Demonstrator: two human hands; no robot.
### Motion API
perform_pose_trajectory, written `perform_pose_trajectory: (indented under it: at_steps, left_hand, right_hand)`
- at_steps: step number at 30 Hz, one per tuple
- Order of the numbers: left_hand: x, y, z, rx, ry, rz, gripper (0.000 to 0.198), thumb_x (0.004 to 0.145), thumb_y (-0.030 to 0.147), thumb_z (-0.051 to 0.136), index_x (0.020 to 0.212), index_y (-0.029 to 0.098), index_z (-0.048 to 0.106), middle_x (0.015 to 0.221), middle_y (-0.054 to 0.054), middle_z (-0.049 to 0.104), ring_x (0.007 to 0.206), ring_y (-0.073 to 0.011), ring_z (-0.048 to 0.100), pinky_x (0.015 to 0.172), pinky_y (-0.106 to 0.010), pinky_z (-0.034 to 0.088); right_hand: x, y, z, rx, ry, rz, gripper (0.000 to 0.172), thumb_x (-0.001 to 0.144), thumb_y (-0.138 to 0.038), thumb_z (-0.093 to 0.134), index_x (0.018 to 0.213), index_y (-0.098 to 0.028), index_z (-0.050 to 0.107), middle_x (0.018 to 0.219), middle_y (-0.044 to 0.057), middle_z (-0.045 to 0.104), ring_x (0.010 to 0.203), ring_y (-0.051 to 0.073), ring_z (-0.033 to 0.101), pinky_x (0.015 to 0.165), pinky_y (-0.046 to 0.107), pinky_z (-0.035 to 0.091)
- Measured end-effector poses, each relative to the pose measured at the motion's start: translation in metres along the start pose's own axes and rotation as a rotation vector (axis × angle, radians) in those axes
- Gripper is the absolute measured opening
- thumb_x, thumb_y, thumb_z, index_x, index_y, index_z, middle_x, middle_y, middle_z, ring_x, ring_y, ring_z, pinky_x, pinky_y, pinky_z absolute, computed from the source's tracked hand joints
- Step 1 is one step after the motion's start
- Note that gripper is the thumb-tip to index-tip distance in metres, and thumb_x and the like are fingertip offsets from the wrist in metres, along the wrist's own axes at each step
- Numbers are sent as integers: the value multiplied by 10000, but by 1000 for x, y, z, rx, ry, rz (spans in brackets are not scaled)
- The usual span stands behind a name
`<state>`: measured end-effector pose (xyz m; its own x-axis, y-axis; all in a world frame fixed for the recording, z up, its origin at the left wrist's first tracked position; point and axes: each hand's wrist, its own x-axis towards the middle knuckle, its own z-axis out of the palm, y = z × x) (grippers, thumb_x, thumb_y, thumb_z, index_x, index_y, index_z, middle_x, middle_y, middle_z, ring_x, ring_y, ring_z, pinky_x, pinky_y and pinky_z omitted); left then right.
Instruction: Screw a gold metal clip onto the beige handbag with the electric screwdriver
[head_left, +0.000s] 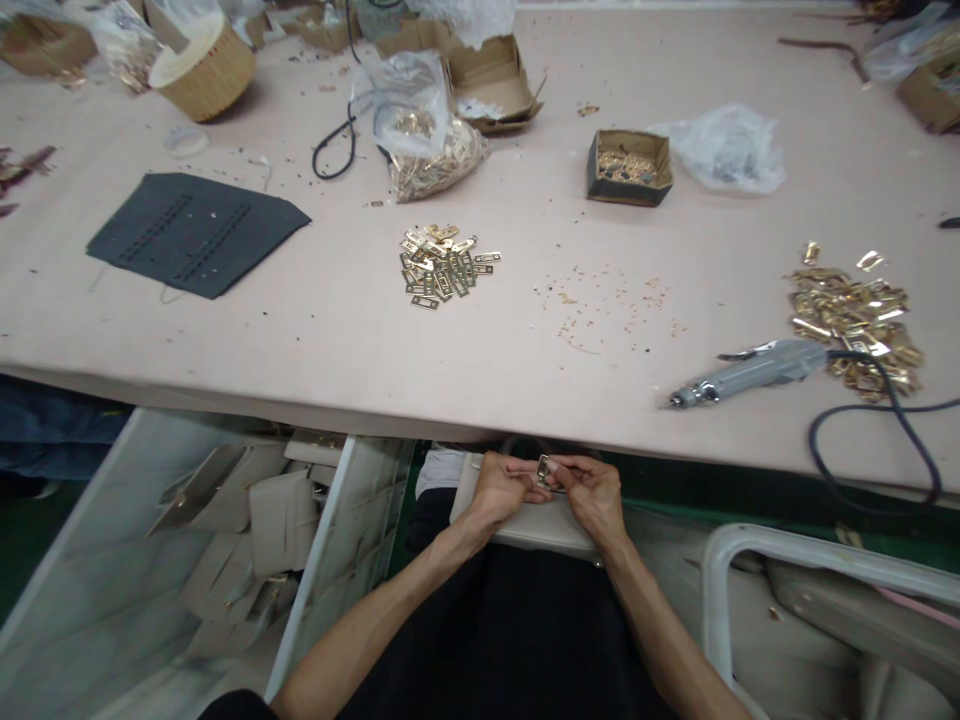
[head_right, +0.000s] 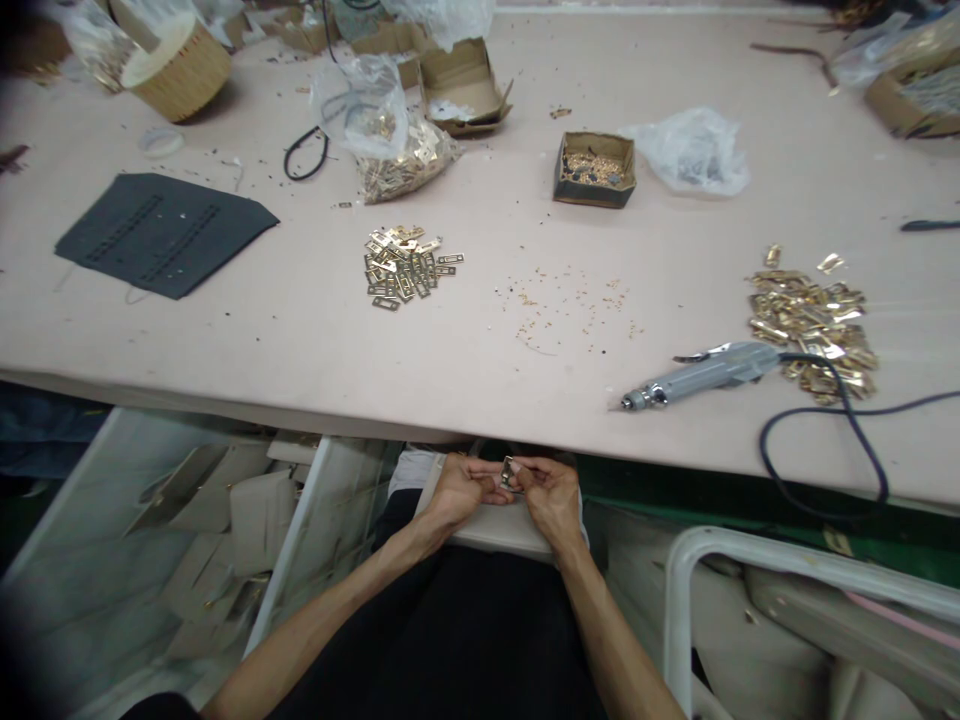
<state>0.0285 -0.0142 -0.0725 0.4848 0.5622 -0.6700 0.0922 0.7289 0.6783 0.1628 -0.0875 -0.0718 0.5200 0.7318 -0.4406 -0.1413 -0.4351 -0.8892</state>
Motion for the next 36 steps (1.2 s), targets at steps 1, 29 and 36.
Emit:
perform_pose_trajectory:
  at_steps: [1,29,36]
  left_hand:
    - [-1,1,0,-1,-1,0,296,704,182,757,959,39,803,847,-170,797,646,-237,763,658,-319,647]
    - [-2,4,2,129,23,61,459,642,498,855,721,62,734,462,-92,658,373,-157,600,402,-221,482]
    - [7,-6,-8,56,22,76,547,569,576,872,761,77,759,737,-144,764,459,-166,656,423,-227,492]
  right_hand:
    - [0,1,0,1,-2,0,363,739,-467,808,925,-156,806,793,113,766,668,247,724,603,302,577]
    - [-7,-18,8,-65,-4,-118,320,765,-468,782,862,-163,790,739,92,745,632,252,699,577,327,561]
    - [-40,-94,-34,-428,364,-727,183,921,-327,657,806,-194,710,670,21,637,567,144,575,584,256,469]
